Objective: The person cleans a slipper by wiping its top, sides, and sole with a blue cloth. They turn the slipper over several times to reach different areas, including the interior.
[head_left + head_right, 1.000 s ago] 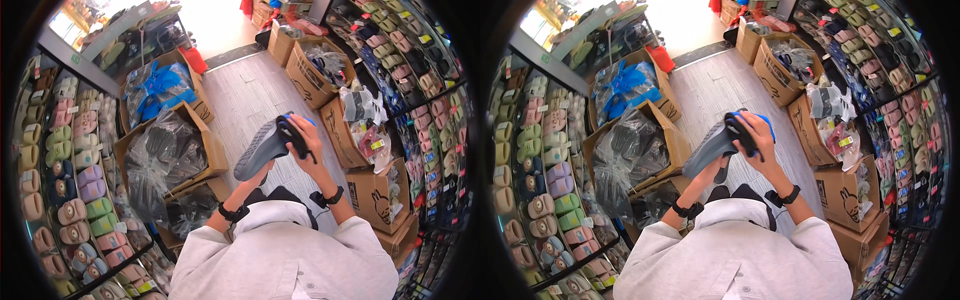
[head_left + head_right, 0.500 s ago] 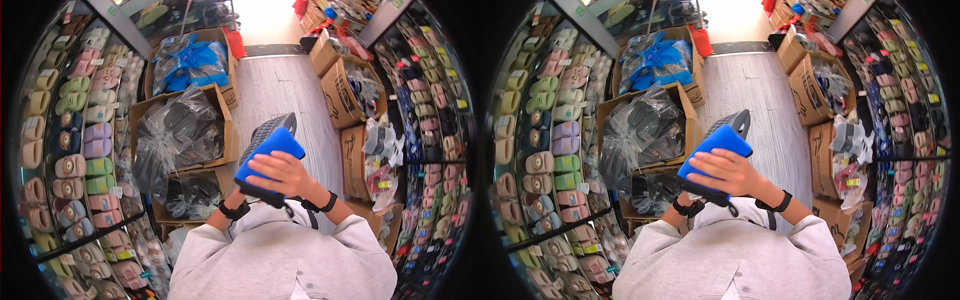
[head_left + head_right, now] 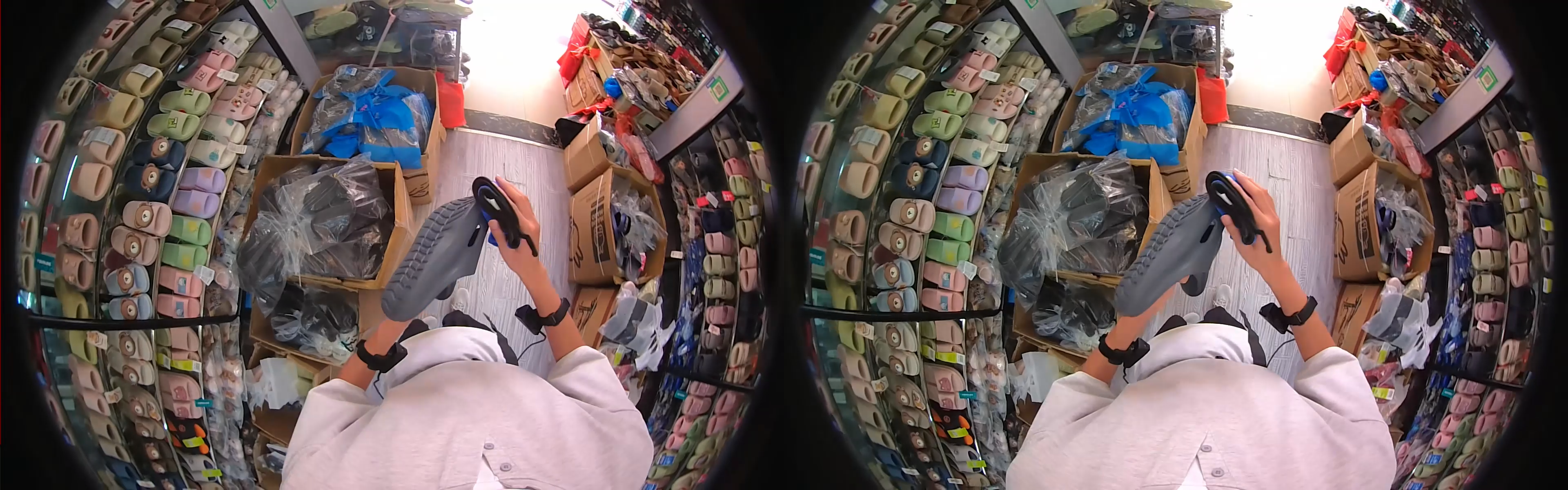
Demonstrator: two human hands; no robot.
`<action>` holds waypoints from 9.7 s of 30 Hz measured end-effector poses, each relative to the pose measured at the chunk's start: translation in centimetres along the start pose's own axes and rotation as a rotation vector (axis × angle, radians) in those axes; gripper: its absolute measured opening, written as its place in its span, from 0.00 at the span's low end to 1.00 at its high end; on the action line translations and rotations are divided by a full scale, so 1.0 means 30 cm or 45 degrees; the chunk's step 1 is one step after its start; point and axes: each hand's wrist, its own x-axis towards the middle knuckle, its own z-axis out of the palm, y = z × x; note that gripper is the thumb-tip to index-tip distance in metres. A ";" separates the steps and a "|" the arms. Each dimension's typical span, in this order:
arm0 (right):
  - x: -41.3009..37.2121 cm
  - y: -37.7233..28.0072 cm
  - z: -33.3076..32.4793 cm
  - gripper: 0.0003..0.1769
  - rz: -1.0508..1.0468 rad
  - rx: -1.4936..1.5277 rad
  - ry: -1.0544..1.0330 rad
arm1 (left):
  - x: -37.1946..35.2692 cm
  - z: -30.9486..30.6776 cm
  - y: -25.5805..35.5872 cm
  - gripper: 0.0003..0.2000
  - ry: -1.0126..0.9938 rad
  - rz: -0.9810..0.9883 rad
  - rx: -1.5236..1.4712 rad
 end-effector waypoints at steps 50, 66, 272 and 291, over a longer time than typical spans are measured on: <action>0.707 0.252 0.368 0.33 -0.106 -0.209 -0.023 | 0.938 0.170 -0.451 0.13 -0.708 -0.661 -1.934; 0.763 0.335 0.357 0.28 -0.401 -0.122 -0.252 | 1.044 0.194 -0.350 0.16 -0.604 -0.834 -1.555; -0.211 0.225 -0.754 0.34 1.552 -2.637 2.379 | 0.670 2.137 1.506 0.19 -3.810 2.168 -0.662; -0.433 0.217 -1.006 0.28 1.742 -2.450 3.177 | 0.437 2.041 1.804 0.14 -3.988 1.773 -0.504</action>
